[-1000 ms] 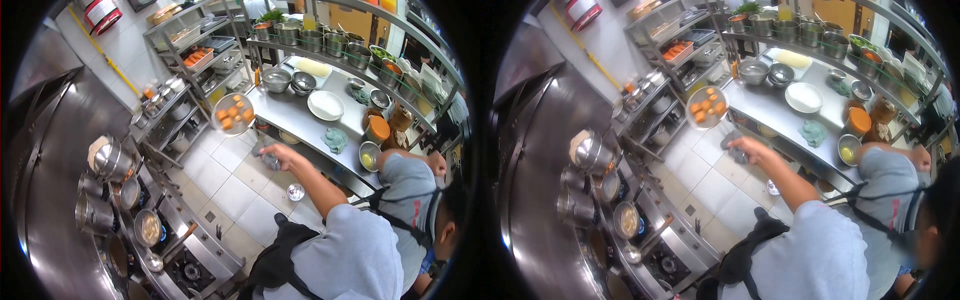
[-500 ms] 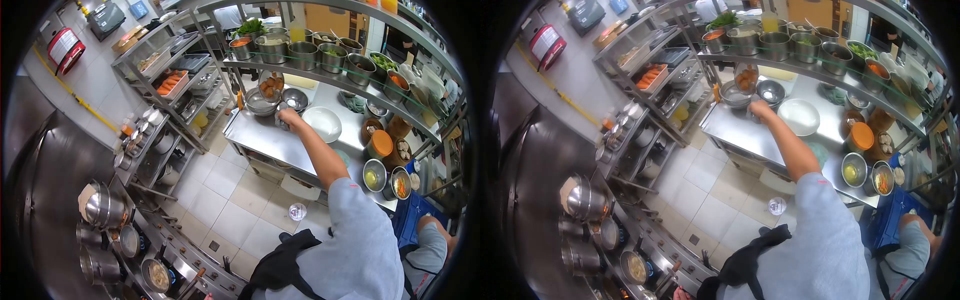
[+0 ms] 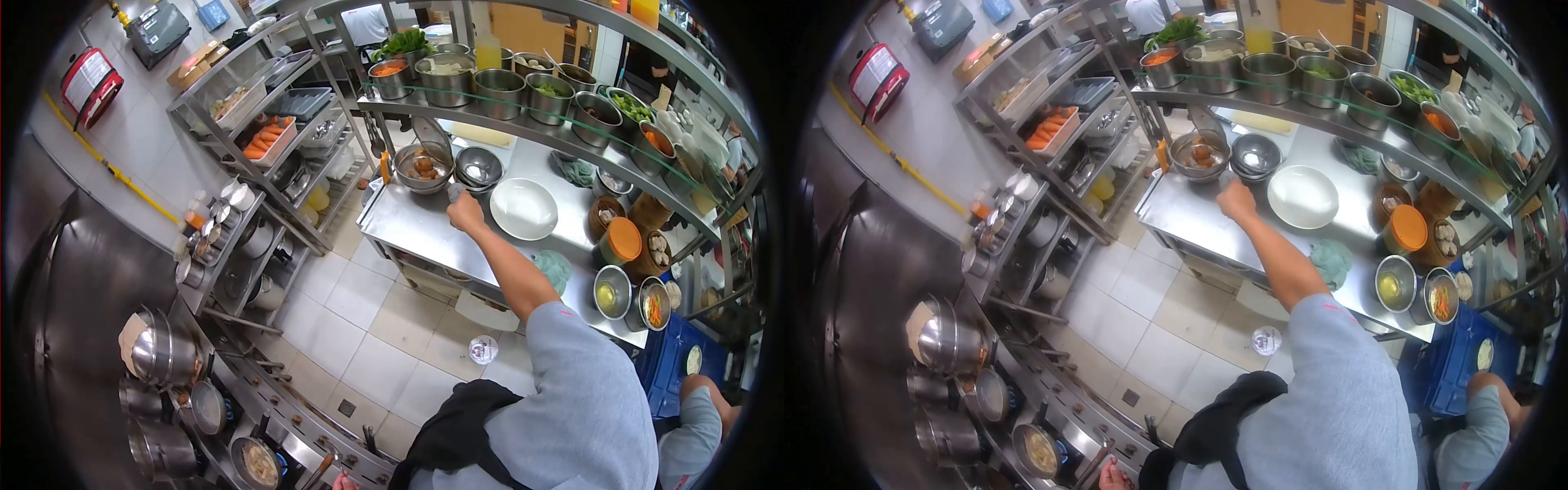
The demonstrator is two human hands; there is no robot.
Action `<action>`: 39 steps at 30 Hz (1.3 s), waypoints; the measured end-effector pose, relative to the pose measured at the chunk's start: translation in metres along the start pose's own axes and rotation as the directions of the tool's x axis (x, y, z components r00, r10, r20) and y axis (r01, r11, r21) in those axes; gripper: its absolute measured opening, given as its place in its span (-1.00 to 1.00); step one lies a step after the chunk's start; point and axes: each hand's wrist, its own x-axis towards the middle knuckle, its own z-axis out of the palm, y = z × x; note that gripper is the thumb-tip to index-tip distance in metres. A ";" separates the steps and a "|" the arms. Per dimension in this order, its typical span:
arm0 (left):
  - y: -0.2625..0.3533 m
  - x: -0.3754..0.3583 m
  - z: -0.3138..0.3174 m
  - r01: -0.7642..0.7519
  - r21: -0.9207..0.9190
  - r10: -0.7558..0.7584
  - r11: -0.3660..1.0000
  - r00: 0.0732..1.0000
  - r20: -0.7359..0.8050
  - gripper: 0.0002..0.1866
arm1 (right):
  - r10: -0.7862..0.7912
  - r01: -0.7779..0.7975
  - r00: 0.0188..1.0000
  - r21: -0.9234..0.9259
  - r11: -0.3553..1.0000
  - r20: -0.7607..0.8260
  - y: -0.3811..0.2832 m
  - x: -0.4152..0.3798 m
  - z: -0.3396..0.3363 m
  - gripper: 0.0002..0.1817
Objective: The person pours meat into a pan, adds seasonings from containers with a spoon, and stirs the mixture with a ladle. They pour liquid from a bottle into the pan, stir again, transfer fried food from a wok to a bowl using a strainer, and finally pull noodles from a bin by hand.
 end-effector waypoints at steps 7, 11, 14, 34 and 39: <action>-0.031 -0.015 -0.002 -0.057 0.011 0.057 0.998 0.998 -0.013 -0.66 | -0.066 -0.249 0.944 0.831 0.497 0.322 0.045 -0.001 0.010 -0.77; 0.010 -0.054 -0.006 -0.034 -0.055 0.031 0.998 0.998 -0.051 -0.65 | -0.163 -0.510 0.800 0.797 0.323 0.578 0.055 -0.071 0.002 -0.84; -0.039 -0.066 -0.004 0.058 -0.391 -0.101 0.919 0.991 -0.091 -0.76 | -0.225 -0.556 0.668 0.677 0.482 0.709 0.070 -0.128 0.014 -0.76; -0.123 -0.360 -0.114 -0.352 -0.694 -0.653 0.628 0.247 -0.716 -0.67 | 0.315 0.373 -0.839 0.047 0.927 0.444 0.011 -0.665 0.094 -0.35; -0.128 -0.411 -0.113 -0.321 -0.707 -0.678 0.630 0.215 -0.702 -0.69 | 0.574 0.595 -0.719 -0.080 0.800 0.392 0.058 -0.774 0.079 -0.65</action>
